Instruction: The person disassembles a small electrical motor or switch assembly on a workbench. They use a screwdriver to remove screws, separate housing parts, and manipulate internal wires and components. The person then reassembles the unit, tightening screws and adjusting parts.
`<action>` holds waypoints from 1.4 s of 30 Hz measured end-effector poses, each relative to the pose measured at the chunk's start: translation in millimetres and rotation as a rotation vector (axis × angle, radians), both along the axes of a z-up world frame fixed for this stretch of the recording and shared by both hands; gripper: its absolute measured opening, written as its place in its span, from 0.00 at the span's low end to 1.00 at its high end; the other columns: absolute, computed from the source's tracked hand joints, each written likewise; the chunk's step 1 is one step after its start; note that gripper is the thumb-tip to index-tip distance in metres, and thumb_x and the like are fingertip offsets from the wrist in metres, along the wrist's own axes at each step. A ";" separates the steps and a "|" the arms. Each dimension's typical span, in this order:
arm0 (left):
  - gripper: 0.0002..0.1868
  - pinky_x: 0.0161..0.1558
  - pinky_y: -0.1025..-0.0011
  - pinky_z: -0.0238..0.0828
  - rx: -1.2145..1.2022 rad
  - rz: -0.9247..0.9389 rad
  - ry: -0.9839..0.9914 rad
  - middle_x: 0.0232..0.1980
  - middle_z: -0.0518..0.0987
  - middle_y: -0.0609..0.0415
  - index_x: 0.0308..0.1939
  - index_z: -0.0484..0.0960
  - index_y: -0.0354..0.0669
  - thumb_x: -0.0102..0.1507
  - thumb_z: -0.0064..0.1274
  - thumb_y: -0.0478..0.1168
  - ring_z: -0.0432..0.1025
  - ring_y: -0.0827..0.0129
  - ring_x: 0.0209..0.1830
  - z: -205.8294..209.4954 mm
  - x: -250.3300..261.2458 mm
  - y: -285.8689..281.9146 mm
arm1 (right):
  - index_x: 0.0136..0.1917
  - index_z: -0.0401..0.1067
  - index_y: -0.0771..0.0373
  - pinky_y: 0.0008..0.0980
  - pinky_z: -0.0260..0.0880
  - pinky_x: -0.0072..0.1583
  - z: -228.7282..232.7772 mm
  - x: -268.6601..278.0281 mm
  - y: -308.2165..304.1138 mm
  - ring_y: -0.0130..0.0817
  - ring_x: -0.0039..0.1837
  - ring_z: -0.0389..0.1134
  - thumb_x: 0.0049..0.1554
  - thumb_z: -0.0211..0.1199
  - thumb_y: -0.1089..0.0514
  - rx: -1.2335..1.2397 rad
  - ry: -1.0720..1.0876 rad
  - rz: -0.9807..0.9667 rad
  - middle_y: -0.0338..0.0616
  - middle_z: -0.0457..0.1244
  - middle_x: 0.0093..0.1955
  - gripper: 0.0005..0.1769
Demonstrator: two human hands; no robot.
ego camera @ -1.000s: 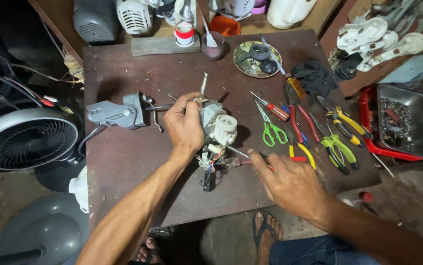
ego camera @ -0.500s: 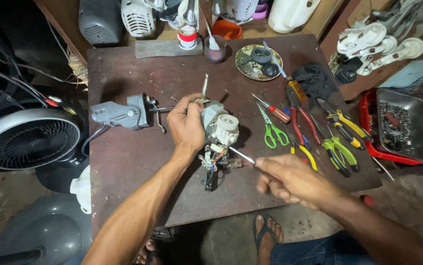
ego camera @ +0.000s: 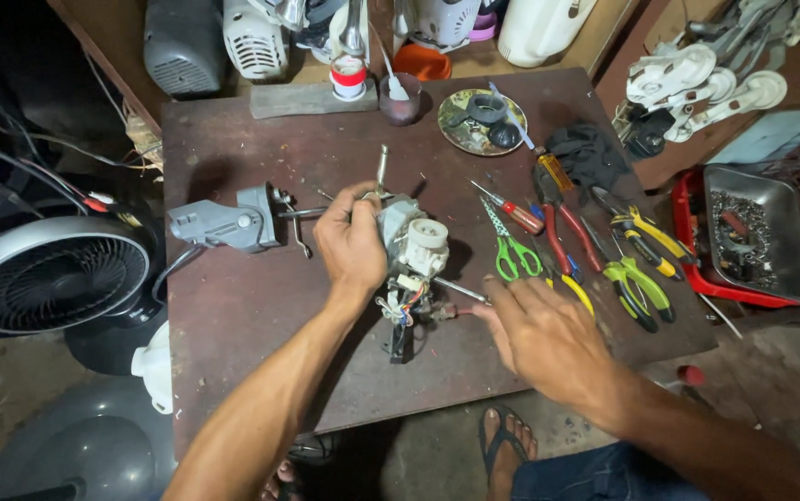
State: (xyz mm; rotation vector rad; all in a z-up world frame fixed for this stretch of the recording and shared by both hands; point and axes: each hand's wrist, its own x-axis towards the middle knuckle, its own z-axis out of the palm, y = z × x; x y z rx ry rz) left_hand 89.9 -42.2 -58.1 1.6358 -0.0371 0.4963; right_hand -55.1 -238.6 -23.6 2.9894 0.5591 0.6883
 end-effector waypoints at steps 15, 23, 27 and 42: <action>0.17 0.37 0.71 0.69 0.031 0.055 0.024 0.33 0.85 0.63 0.40 0.87 0.50 0.57 0.42 0.44 0.75 0.74 0.32 5.6 -3.4 -1.2 | 0.69 0.64 0.67 0.50 0.64 0.60 7.0 3.0 1.0 0.52 0.62 0.63 0.62 0.49 0.55 0.354 0.568 -0.072 0.57 0.67 0.56 0.24; 0.15 0.48 0.58 0.73 0.004 0.046 0.011 0.38 0.85 0.47 0.40 0.88 0.54 0.57 0.47 0.47 0.79 0.50 0.45 6.0 -5.1 -0.6 | 0.41 0.68 0.57 0.48 0.67 0.43 5.3 2.1 14.0 0.50 0.44 0.66 0.57 0.59 0.55 0.046 -0.022 -0.065 0.45 0.57 0.44 0.05; 0.15 0.47 0.59 0.73 -0.010 0.047 0.010 0.37 0.85 0.47 0.40 0.88 0.55 0.57 0.47 0.48 0.79 0.51 0.43 0.8 -4.5 -1.0 | 0.52 0.72 0.56 0.45 0.73 0.41 20.5 0.3 31.4 0.47 0.45 0.69 0.64 0.50 0.47 0.067 0.091 -0.063 0.42 0.59 0.42 0.15; 0.15 0.47 0.58 0.73 -0.025 0.047 -0.018 0.36 0.84 0.45 0.41 0.88 0.52 0.57 0.48 0.47 0.79 0.50 0.43 2.7 -6.6 -0.1 | 0.47 0.70 0.63 0.47 0.71 0.42 -6.8 22.1 31.8 0.52 0.44 0.67 0.63 0.51 0.51 0.135 0.146 -0.003 0.48 0.58 0.39 0.14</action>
